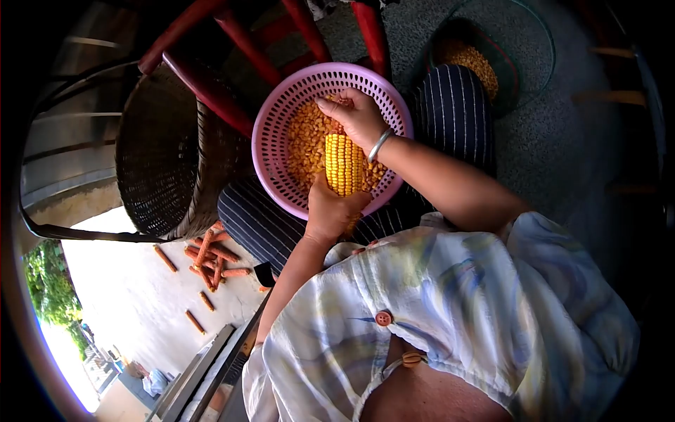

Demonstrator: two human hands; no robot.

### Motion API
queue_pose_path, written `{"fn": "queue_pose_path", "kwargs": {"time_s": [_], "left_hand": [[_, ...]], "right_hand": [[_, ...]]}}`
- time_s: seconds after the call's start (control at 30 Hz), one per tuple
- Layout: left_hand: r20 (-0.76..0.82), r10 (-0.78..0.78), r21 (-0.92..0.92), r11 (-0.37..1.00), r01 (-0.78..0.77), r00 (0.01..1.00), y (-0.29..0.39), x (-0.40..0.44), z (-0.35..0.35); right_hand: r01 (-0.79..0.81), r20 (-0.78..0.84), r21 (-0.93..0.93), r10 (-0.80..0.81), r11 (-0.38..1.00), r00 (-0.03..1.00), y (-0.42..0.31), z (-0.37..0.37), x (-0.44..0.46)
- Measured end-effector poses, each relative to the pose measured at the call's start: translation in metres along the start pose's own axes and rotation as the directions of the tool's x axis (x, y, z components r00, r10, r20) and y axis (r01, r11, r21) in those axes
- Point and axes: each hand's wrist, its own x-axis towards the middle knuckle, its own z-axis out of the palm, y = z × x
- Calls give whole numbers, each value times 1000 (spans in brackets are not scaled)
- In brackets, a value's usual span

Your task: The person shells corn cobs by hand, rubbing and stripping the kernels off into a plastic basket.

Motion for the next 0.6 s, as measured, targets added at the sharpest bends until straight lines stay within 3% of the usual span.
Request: {"fn": "queue_pose_path", "kwargs": {"time_s": [0.03,0.07,0.1,0.17,0.23,0.3,0.37,0.43,0.5,0.57,0.6], "left_hand": [[14,18,39,999,-19,1000,-1,1,0],[47,-49,-87,995,53,998,0,-1,1],[47,-54,-81,995,58,997,1,-3,-2],[96,-170,-167,969,184,981,2,-3,-7],[103,-126,-217,965,146,987,0,-2,-8],[114,-190,-280,936,215,975,1,-3,-11],[97,-175,-277,941,196,980,2,-2,-7],[-90,43,73,997,-36,995,-1,3,-1],[-95,81,114,991,-70,992,-7,5,2],[-101,118,160,982,-101,988,-6,4,2],[-58,48,48,998,-45,997,-1,1,1]], "right_hand": [[-1,-3,1,1,1000,1000,2,-3,3],[-34,25,-26,35,999,999,4,-7,8],[-69,51,-52,72,996,996,5,-9,10],[18,-8,-139,-20,990,1000,7,-7,12],[120,45,-190,-113,974,993,7,-6,14],[37,98,-241,-14,970,995,1,-11,16],[-80,84,-136,92,987,992,-8,-7,8],[-10,19,-217,14,976,1000,-3,2,-1],[86,-45,-366,-110,927,993,3,7,-2],[64,33,-215,-59,975,998,5,3,2],[62,27,-211,-57,976,998,5,2,3]]}}
